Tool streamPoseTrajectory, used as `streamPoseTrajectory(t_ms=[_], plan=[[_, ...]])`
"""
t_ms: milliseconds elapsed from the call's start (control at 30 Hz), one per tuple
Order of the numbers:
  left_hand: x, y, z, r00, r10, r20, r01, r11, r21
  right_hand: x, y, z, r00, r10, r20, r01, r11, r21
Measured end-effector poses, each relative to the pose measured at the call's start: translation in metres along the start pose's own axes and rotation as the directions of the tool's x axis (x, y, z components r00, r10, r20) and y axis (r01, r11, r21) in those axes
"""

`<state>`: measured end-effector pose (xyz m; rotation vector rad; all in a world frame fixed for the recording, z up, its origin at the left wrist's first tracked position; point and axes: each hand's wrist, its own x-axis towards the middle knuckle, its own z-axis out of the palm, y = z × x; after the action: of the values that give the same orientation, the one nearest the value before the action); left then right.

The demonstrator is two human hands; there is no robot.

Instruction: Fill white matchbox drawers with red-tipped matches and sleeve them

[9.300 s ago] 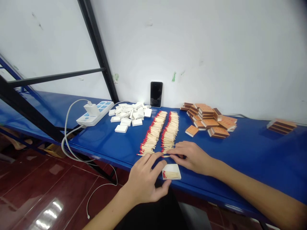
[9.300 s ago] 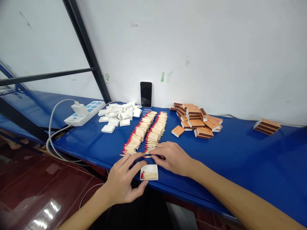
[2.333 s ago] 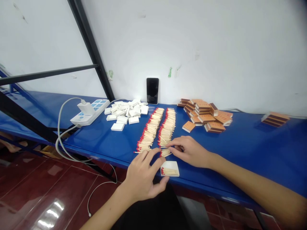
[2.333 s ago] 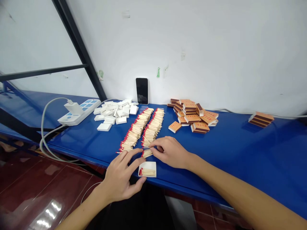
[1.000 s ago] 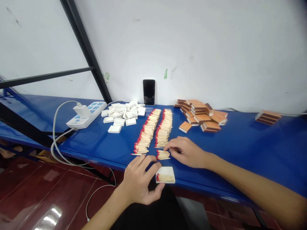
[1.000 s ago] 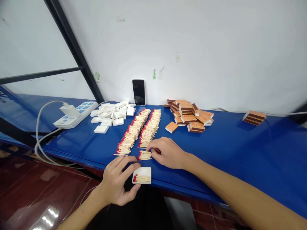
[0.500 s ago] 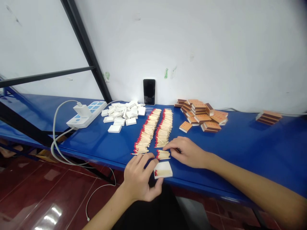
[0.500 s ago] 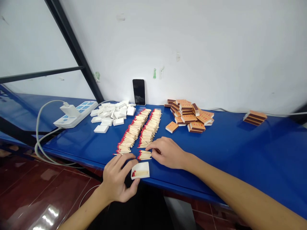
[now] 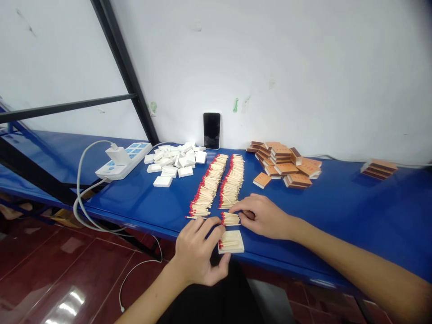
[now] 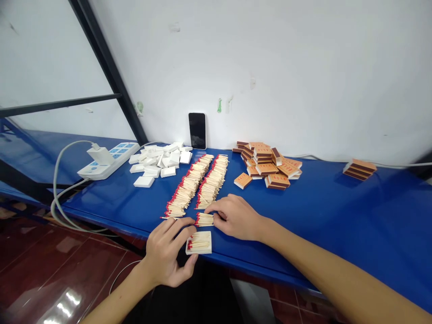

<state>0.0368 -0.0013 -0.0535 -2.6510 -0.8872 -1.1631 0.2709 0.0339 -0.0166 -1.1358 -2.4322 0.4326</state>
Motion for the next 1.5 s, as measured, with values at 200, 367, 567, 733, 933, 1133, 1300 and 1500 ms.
streamPoseTrajectory(t_ms=[200, 367, 567, 733, 933, 1133, 1300, 1500], plan=[[-0.0002, 0.0006, 0.0, 1.0, -0.006, -0.001, 0.006, 1.0, 0.001, -0.0006, -0.0004, -0.0004, 1.0, -0.001, -0.02, 0.001, 1.0, 0.001], [0.0013, 0.0032, -0.0021, 0.996, -0.076, 0.052, 0.075, 0.997, 0.015, -0.0001, -0.0007, 0.0, 1.0, -0.004, -0.021, 0.004, 1.0, 0.005], [0.0021, 0.0041, -0.0032, 0.996, -0.063, 0.057, 0.06, 0.997, 0.039, -0.0003, 0.0002, 0.0011, 0.999, -0.011, -0.036, 0.011, 1.0, -0.001], [0.0033, 0.0044, -0.0033, 0.997, -0.052, 0.058, 0.049, 0.998, 0.049, -0.0002, 0.002, 0.0013, 1.0, -0.002, -0.029, 0.002, 1.0, 0.008], [0.0009, 0.0034, -0.0017, 0.999, -0.028, 0.046, 0.026, 0.999, 0.039, -0.0008, 0.001, -0.0019, 1.0, -0.011, -0.014, 0.012, 0.999, 0.051], [-0.0012, -0.0006, -0.0003, 1.0, 0.003, 0.026, -0.003, 1.0, -0.006, -0.002, -0.0042, -0.0046, 1.0, 0.01, 0.009, -0.01, 0.999, 0.034], [-0.0042, -0.0015, 0.0011, 0.998, 0.033, -0.062, -0.036, 0.998, -0.051, -0.0017, -0.0064, -0.0063, 0.998, 0.046, 0.03, -0.047, 0.999, 0.025], [-0.0044, 0.0003, 0.0024, 0.996, 0.044, -0.083, -0.049, 0.997, -0.059, -0.0022, -0.0029, -0.0042, 0.998, 0.039, 0.04, -0.04, 0.999, 0.012]])
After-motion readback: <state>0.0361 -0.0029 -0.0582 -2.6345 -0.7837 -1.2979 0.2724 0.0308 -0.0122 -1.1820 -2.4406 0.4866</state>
